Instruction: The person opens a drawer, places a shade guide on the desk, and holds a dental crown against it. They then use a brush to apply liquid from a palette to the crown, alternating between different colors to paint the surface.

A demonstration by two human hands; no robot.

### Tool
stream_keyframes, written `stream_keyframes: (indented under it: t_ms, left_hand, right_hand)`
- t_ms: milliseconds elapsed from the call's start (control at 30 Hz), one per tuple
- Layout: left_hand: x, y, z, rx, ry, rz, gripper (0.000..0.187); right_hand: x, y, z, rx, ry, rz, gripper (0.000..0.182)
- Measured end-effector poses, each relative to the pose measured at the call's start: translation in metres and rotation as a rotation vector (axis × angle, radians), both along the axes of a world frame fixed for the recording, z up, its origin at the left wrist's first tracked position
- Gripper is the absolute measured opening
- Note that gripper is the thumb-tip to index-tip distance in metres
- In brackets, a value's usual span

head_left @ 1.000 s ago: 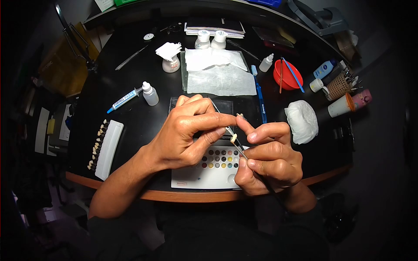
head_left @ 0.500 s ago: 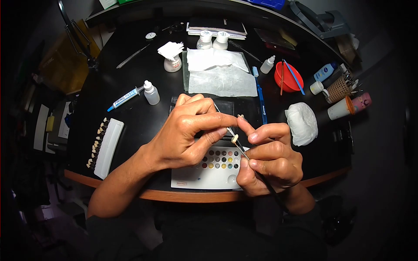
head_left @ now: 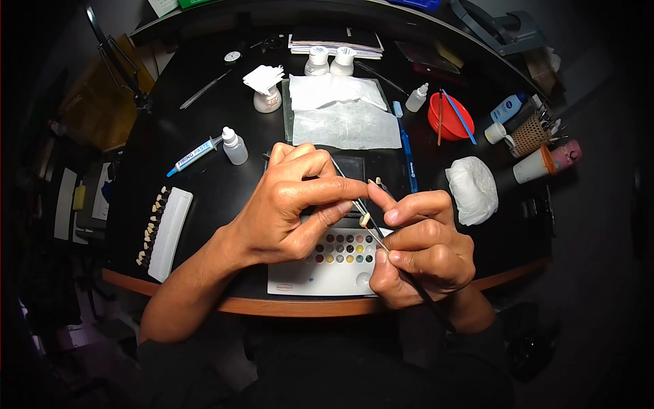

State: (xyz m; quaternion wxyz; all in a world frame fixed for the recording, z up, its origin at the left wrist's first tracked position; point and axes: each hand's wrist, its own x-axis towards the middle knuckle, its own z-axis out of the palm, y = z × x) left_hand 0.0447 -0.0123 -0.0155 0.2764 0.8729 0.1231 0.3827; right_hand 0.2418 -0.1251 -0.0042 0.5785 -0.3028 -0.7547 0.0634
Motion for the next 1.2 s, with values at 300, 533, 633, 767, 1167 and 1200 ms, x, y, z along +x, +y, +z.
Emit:
stream_keyframes:
  t_ms: [300,533,633,767,1167,1200]
  left_hand:
    - [-0.0003,0.0003,0.0002,0.004,-0.006,-0.008,0.026]
    - [-0.0006,-0.0001,0.0022,0.003,0.018,-0.001,0.024]
    - [-0.0013,0.0002,0.0012,0.014,0.022,0.007,0.023]
    - [-0.0012,0.0001,0.0022,0.048,0.028,0.021,0.023]
    - [-0.0029,0.0010,0.0047,0.142,0.053,0.061,0.022]
    - [-0.0029,0.0008,0.0048,0.142,0.052,0.060,0.022]
  right_hand:
    - [0.0007,-0.0004,-0.0002,0.001,0.013,0.009,0.022]
    - [0.0008,-0.0004,0.0015,-0.009,0.014,0.004,0.023]
    - [0.0009,0.0000,0.0017,-0.021,0.015,0.003,0.023]
    - [0.0007,0.0010,0.0011,-0.027,0.027,0.011,0.025]
    - [0.0005,0.0032,-0.0006,-0.030,0.013,0.003,0.026]
    - [0.0008,0.0028,-0.0003,-0.033,0.013,0.004,0.026]
